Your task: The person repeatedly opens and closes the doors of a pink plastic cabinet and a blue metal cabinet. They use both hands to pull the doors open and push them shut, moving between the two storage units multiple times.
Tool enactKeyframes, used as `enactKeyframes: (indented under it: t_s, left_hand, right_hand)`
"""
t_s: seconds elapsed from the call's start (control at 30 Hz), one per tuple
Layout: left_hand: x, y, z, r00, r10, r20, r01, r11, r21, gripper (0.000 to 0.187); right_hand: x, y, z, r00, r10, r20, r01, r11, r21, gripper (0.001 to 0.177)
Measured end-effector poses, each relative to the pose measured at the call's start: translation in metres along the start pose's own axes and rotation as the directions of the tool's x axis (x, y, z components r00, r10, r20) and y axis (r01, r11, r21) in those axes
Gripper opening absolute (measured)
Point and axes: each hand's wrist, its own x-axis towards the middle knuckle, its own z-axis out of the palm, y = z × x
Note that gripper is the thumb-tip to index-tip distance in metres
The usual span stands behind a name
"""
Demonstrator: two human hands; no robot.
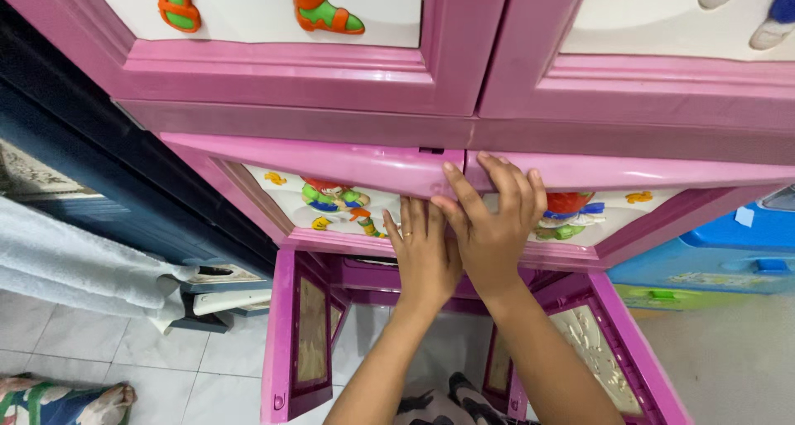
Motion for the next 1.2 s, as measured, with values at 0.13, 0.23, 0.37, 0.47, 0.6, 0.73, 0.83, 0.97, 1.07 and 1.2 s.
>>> enactKeyframes:
  t_s: [0.13,0.23,0.37,0.47,0.6,0.73,0.83,0.97,1.07,1.2]
  left_hand:
    - [0.008,-0.002,0.004,0.998,0.036,-0.043,-0.035,0.999,0.034,0.068]
    - [0.014,-0.004,0.001,1.0,0.027,-0.014,-0.026,0.999,0.04,0.076]
    - [0.005,-0.002,-0.003,1.0,0.014,-0.013,-0.014,0.999,0.034,0.08]
    - [-0.022,0.009,0.005,1.0,-0.03,-0.007,0.029,0.995,-0.096,0.086]
    - [-0.105,0.043,0.055,0.989,0.089,0.116,-0.041,0.93,-0.365,0.076]
    - [-0.175,0.062,0.142,0.798,0.185,0.573,0.076,0.913,-0.4,0.078]
    - [-0.21,0.075,0.201,0.661,0.31,0.684,0.007,0.908,-0.419,0.076]
    - [-0.247,0.095,0.249,0.521,0.443,0.729,-0.101,0.88,-0.463,0.08]
    - [-0.267,0.104,0.261,0.391,0.479,0.786,-0.144,0.875,-0.462,0.079]
    - [-0.268,0.097,0.253,0.354,0.415,0.838,0.011,0.894,-0.448,0.075]
  right_hand:
    - [0.004,0.002,0.004,1.0,0.001,-0.013,-0.002,0.993,-0.114,0.041]
    - [0.008,0.0,0.004,0.999,0.047,-0.02,-0.048,0.998,-0.031,0.044]
    - [-0.003,0.003,0.001,0.999,0.052,-0.001,-0.052,0.997,0.065,0.046]
    - [-0.032,0.025,0.001,0.998,0.057,-0.023,-0.052,0.982,0.182,0.047]
    - [-0.119,0.088,-0.011,0.975,0.221,0.002,-0.221,0.972,0.086,0.046]
    - [-0.237,0.167,-0.055,0.745,0.644,0.174,-0.64,0.763,-0.085,0.053]
    - [-0.306,0.222,-0.084,0.593,0.793,0.142,-0.691,0.591,-0.416,0.059]
    - [-0.371,0.292,-0.125,0.151,0.981,0.123,-0.754,0.194,-0.628,0.061]
    - [-0.405,0.331,-0.161,-0.053,0.927,0.371,-0.796,0.186,-0.576,0.052]
    - [-0.429,0.347,-0.161,-0.007,0.778,0.628,-0.765,0.401,-0.505,0.055]
